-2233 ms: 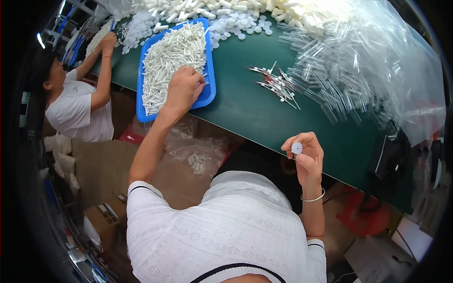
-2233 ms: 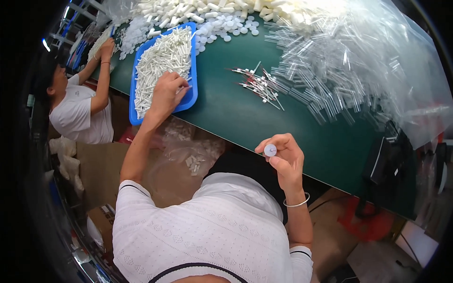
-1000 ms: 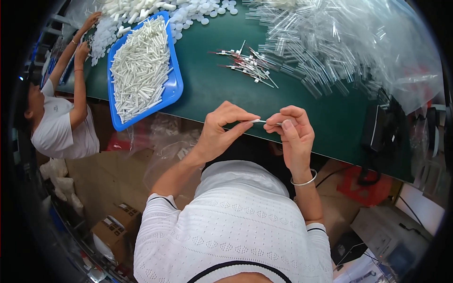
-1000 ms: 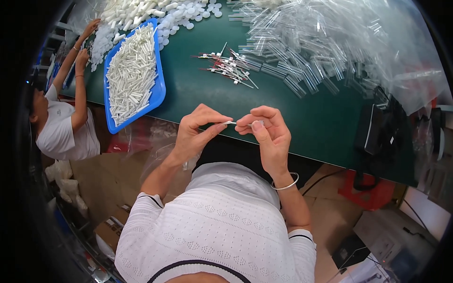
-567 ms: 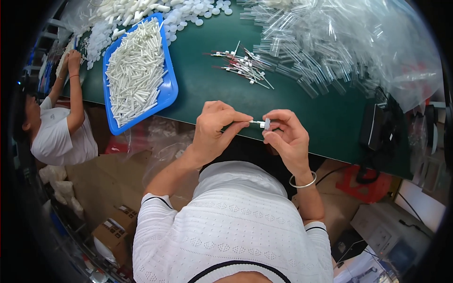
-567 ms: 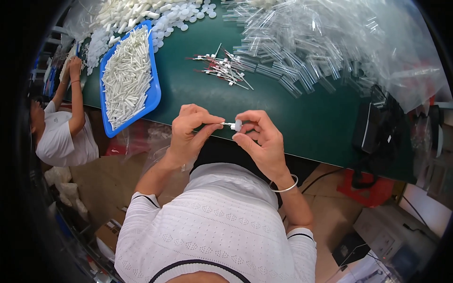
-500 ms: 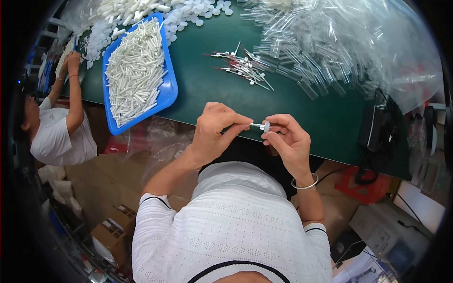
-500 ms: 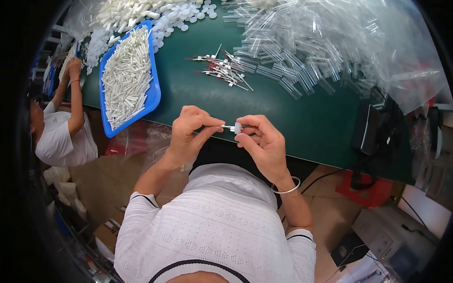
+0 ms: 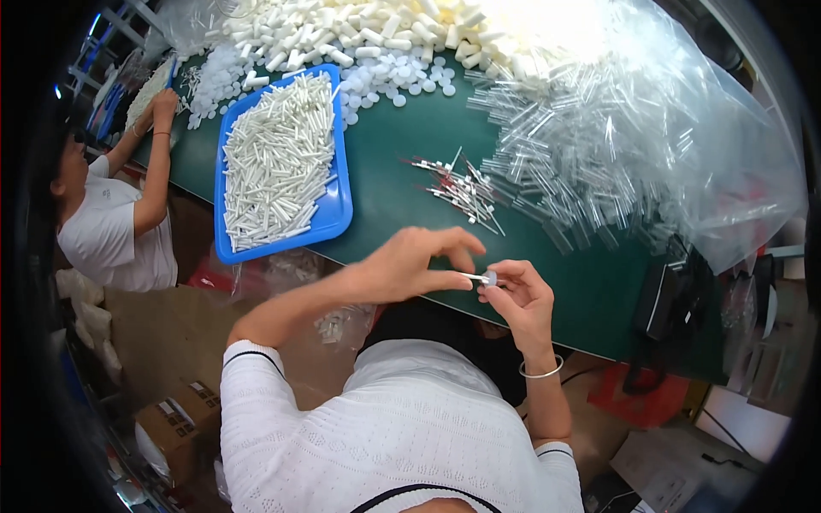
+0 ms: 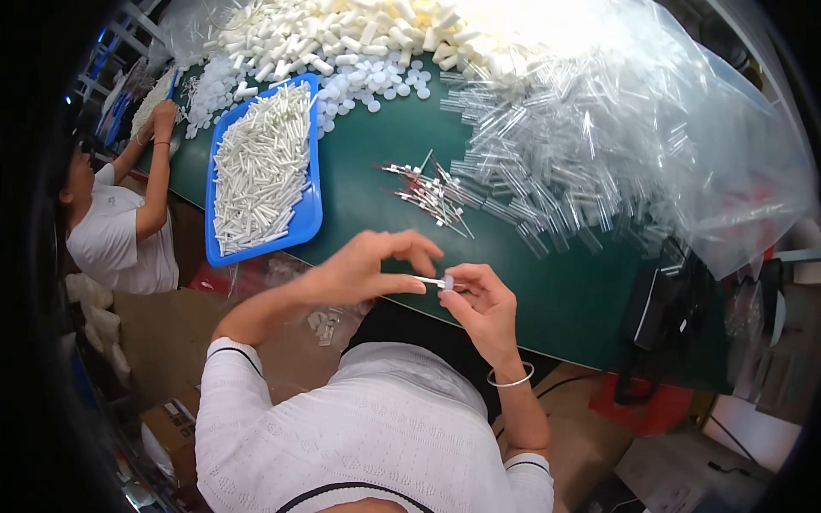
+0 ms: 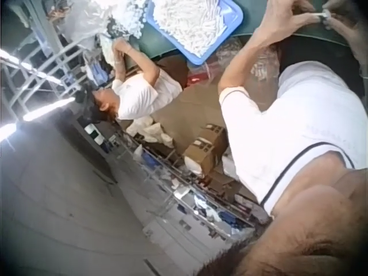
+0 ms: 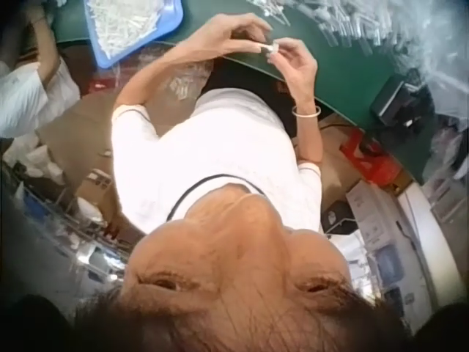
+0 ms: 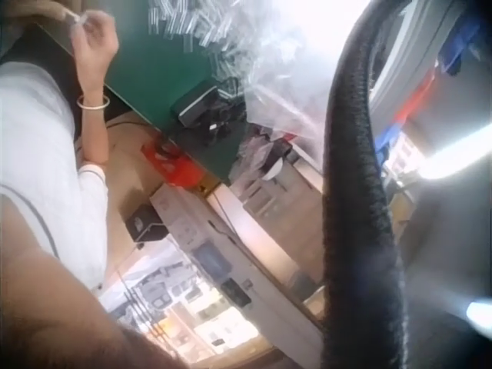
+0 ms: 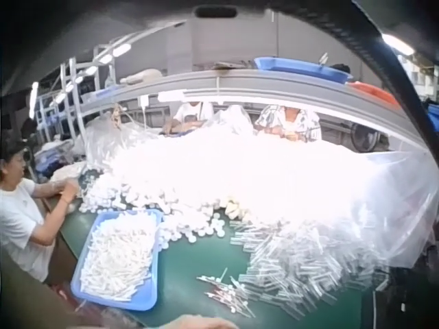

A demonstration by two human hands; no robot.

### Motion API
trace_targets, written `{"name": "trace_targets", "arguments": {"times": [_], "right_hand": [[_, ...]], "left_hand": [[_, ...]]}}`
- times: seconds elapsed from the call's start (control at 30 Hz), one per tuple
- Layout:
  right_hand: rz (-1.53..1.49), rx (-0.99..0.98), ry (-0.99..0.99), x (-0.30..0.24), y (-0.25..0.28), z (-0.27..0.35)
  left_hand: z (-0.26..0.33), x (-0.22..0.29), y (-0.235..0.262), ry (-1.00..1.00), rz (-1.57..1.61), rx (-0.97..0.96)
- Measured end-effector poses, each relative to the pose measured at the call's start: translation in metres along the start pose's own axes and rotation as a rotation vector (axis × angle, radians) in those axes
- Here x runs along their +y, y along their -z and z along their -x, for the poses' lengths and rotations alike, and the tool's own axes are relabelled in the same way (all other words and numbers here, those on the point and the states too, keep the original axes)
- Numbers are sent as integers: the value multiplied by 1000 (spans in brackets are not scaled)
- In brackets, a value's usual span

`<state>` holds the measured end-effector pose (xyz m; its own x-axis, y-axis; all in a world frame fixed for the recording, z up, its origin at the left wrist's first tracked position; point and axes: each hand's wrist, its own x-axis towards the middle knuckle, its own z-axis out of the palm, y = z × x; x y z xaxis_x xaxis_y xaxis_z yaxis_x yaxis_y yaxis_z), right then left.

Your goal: The person assembles small plastic tubes and white components by hand on a factory work table.

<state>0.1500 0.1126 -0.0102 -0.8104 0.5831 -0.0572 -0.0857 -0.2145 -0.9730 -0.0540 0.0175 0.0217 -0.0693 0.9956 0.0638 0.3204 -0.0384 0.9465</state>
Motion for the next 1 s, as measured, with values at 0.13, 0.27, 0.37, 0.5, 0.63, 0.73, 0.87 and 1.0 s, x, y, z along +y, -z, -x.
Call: {"name": "trace_targets", "arguments": {"times": [0.13, 0.27, 0.37, 0.5, 0.63, 0.73, 0.87, 1.0], "right_hand": [[-123, 176, 56, -2, 6, 6], [-211, 157, -33, 2, -2, 13], [-241, 176, 8, 2, -6, 19], [-203, 211, -15, 4, 9, 28], [-310, 278, 60, 1, 18, 23], [-435, 214, 66, -5, 9, 4], [-531, 78, 47, 5, -6, 0], [-519, 96, 9, 11, 0, 14]], "left_hand": [[-92, -26, 104, -107, -522, 440], [-162, -95, 188, -240, -1081, 707], [-178, -121, 203, -167, -1519, 515], [-174, -102, 204, -190, -1487, 525], [-102, -32, 117, 33, -386, 477], [-26, -15, 26, -153, -122, 371], [13, -11, -42, -312, -270, 382], [18, -2, -43, -122, -306, 297]]}}
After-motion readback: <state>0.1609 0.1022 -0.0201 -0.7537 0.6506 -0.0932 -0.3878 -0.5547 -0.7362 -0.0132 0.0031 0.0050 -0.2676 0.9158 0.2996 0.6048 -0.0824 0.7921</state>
